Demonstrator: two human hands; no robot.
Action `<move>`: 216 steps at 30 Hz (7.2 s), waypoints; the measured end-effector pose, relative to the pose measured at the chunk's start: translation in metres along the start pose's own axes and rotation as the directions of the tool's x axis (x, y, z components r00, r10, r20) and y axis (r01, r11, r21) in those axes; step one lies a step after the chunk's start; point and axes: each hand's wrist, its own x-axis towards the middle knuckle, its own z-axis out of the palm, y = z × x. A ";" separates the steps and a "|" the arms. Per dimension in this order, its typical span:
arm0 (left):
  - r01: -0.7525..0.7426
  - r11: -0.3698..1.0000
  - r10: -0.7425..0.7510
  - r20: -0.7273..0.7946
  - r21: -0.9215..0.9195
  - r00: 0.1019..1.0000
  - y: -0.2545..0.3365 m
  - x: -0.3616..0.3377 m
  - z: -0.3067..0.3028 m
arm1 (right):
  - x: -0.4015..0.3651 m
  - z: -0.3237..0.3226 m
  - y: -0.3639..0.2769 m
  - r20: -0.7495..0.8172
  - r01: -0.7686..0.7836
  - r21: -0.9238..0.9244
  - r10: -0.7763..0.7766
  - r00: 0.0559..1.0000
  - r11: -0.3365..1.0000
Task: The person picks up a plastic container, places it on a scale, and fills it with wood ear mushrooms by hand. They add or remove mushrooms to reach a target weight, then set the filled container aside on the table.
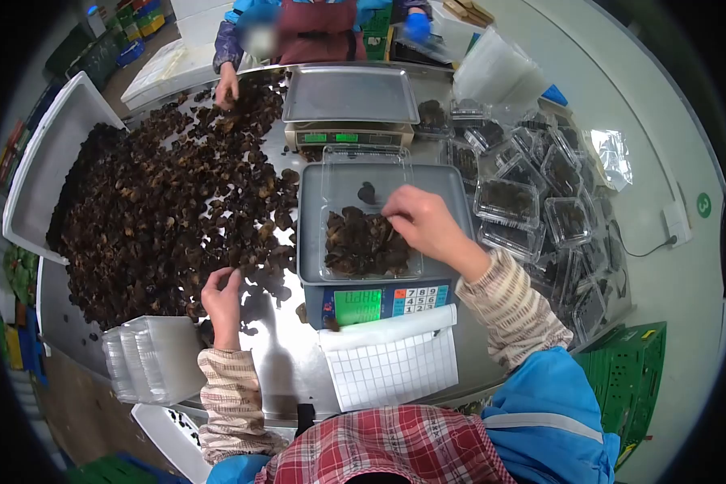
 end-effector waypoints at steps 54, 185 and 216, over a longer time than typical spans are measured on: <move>0.223 0.883 -0.027 0.431 -0.412 0.902 0.101 -0.065 0.067 | -0.089 -0.009 0.011 0.069 -0.316 0.071 0.311 0.948 0.946; -0.679 0.587 0.543 0.408 0.440 0.734 -0.059 -0.049 0.052 | -0.142 0.010 -0.019 -0.452 -0.350 0.272 0.440 0.776 0.896; 0.220 0.684 0.043 0.340 -0.695 0.939 0.176 0.007 0.069 | -0.154 0.006 -0.013 -0.388 -0.411 0.469 0.601 0.699 0.782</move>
